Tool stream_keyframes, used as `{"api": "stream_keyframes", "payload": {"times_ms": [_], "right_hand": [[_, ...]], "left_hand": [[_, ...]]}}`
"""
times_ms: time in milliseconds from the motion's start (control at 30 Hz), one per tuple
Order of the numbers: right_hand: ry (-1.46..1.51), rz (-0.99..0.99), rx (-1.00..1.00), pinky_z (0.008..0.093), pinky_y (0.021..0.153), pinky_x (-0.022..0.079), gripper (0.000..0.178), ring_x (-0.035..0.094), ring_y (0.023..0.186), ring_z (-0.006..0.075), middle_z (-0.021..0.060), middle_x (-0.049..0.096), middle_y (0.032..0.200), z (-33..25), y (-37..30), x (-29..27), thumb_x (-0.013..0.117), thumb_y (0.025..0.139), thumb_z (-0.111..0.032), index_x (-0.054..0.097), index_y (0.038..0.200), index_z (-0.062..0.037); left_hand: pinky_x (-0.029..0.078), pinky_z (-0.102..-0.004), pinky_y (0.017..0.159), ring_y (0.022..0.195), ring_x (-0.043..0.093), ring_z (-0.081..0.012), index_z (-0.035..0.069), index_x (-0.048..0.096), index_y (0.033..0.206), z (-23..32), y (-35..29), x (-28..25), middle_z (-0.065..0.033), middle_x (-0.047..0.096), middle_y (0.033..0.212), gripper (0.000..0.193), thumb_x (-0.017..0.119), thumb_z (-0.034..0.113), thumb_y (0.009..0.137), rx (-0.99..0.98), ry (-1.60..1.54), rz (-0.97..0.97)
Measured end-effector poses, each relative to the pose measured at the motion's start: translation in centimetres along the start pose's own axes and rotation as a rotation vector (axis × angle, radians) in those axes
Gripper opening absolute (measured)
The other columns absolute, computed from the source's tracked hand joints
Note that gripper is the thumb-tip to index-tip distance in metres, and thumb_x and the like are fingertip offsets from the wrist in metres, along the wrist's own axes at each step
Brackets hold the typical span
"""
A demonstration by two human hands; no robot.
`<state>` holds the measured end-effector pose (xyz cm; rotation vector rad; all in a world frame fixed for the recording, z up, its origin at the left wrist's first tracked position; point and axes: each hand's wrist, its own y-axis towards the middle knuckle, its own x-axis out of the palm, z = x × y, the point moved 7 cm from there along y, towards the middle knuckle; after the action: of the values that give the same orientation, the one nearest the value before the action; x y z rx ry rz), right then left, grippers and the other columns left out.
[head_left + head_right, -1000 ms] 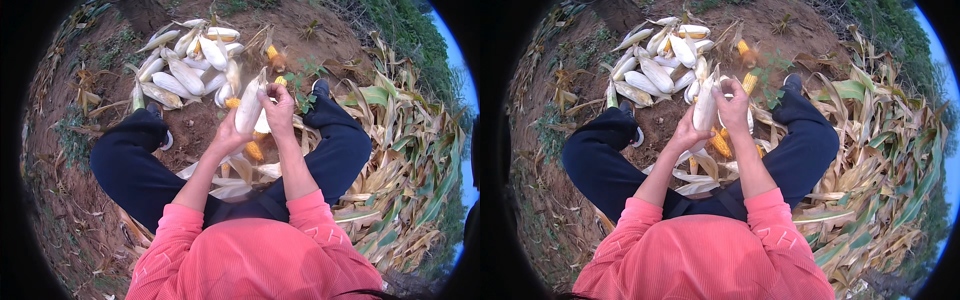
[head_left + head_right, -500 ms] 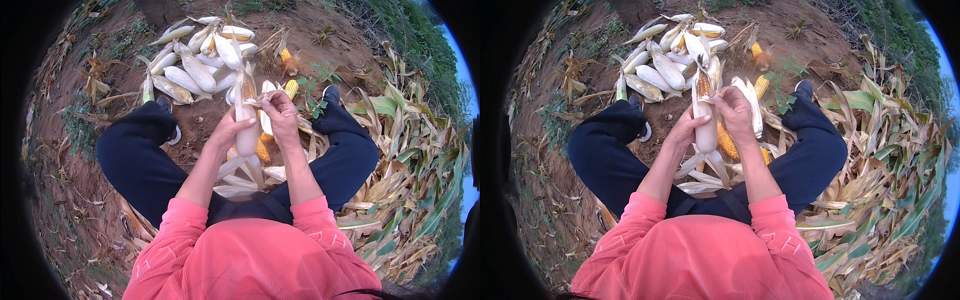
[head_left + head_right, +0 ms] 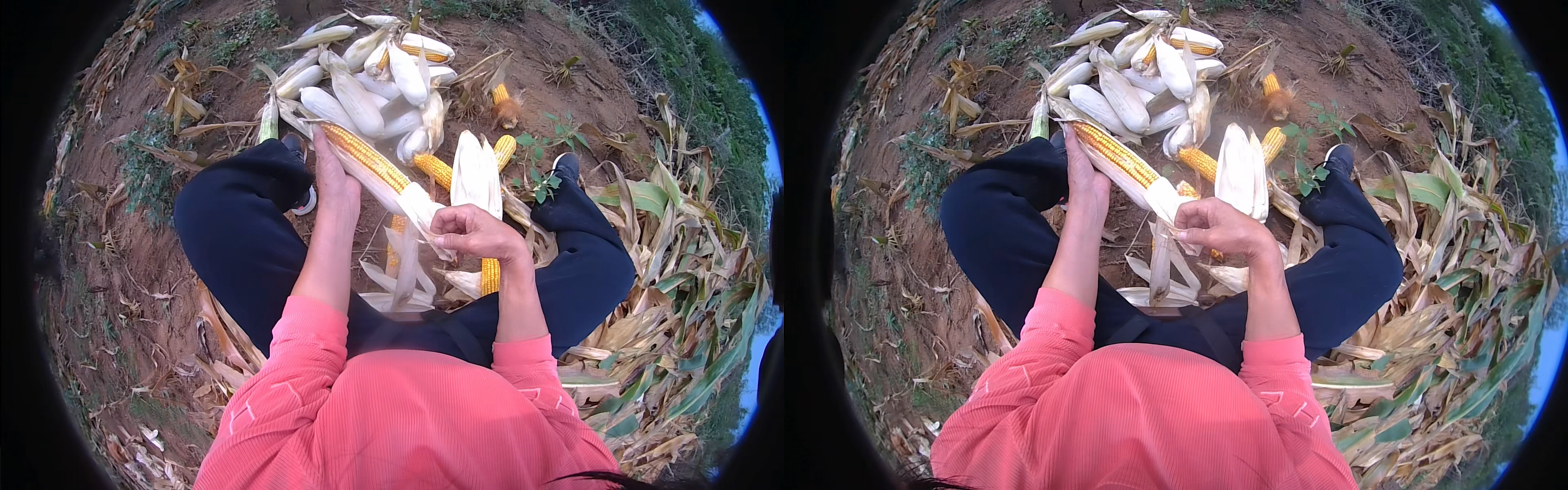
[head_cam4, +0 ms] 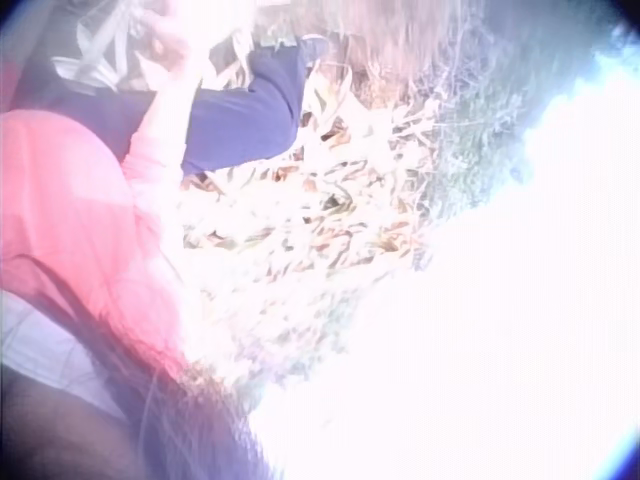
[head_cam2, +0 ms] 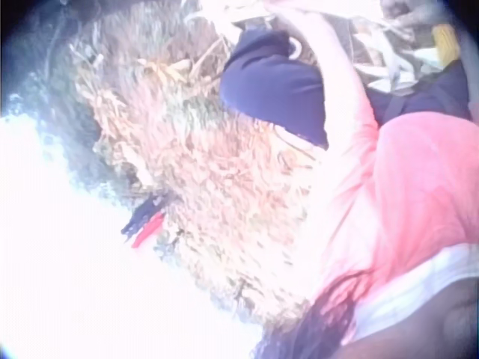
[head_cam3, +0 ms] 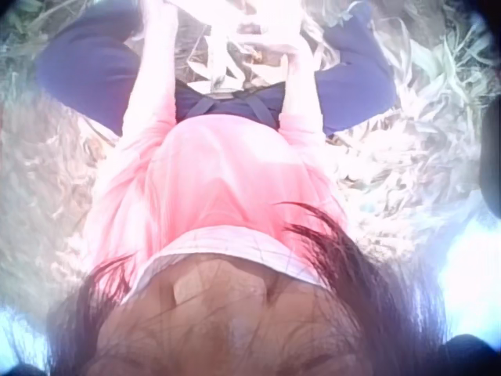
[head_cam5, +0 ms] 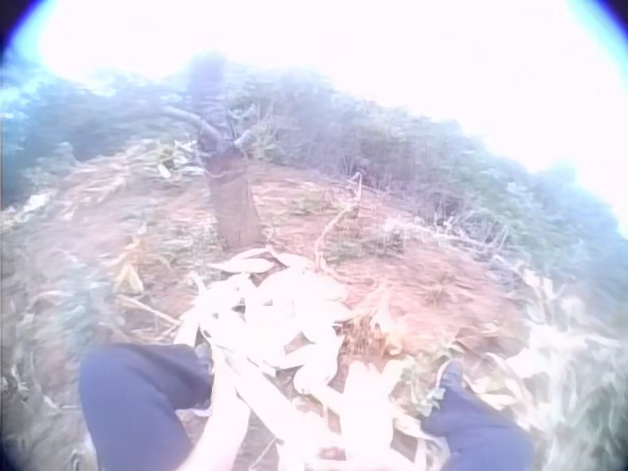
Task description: The person sits on the ground and shucks corn cobs by hand, peeling back the husks to reveal the kernels. The shucked cobs are placed on the ground beside them.
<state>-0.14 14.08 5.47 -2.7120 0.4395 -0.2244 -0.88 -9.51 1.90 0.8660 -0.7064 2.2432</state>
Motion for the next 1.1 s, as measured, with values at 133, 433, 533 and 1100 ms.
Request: {"api": "stream_keyframes", "payload": {"times_ms": [133, 433, 533, 1100], "right_hand": [[-0.561, 0.100, 0.180, 0.0328, 0.060, 0.048, 0.016, 0.060, 0.065, 0.0160, 0.0098, 0.065, 0.073, 5.8, 1.0, -2.7, 0.071, 0.077, -0.014, 0.065, 0.087, -0.0030], [-0.589, 0.954, -0.374, 0.0385, 0.092, 0.043, 0.045, 0.055, 0.104, 0.0307, 0.0165, 0.060, 0.106, -2.4, -0.6, -4.7, 0.078, 0.073, -0.027, 0.062, 0.104, 0.0019], [-0.846, 1.065, -0.493, 0.0422, 0.096, 0.038, 0.054, 0.051, 0.109, 0.0335, 0.0154, 0.058, 0.109, -4.5, -0.5, -3.0, 0.078, 0.069, -0.029, 0.058, 0.109, 0.0002], [0.069, 0.586, -0.367, 0.0347, 0.098, 0.040, 0.077, 0.055, 0.111, 0.0243, 0.0177, 0.057, 0.118, 1.4, 5.0, -0.7, 0.075, 0.076, -0.045, 0.048, 0.127, 0.0048]], "left_hand": [[0.037, -0.0385, 0.105, 0.126, 0.045, -0.0250, 0.004, 0.037, 0.138, 3.4, 0.6, -0.1, -0.0118, 0.045, 0.138, 0.072, 0.054, 0.055, 0.090, 0.129, 0.015, 0.018], [0.049, -0.0366, 0.089, 0.100, 0.057, -0.0185, 0.005, 0.046, 0.126, -0.4, -1.2, 3.7, -0.0083, 0.057, 0.112, 0.060, 0.059, 0.050, 0.090, -0.034, 0.079, -0.242], [0.053, -0.0369, 0.081, 0.087, 0.062, -0.0189, 0.005, 0.050, 0.119, -2.7, -1.8, 4.2, -0.0086, 0.061, 0.101, 0.051, 0.056, 0.048, 0.092, -0.131, 0.085, -0.300], [0.046, -0.0300, 0.084, 0.094, 0.057, -0.0160, 0.000, 0.049, 0.121, -4.2, -4.6, 5.5, -0.0093, 0.059, 0.106, 0.047, 0.041, 0.041, 0.100, -0.082, 0.451, -0.371]]}}
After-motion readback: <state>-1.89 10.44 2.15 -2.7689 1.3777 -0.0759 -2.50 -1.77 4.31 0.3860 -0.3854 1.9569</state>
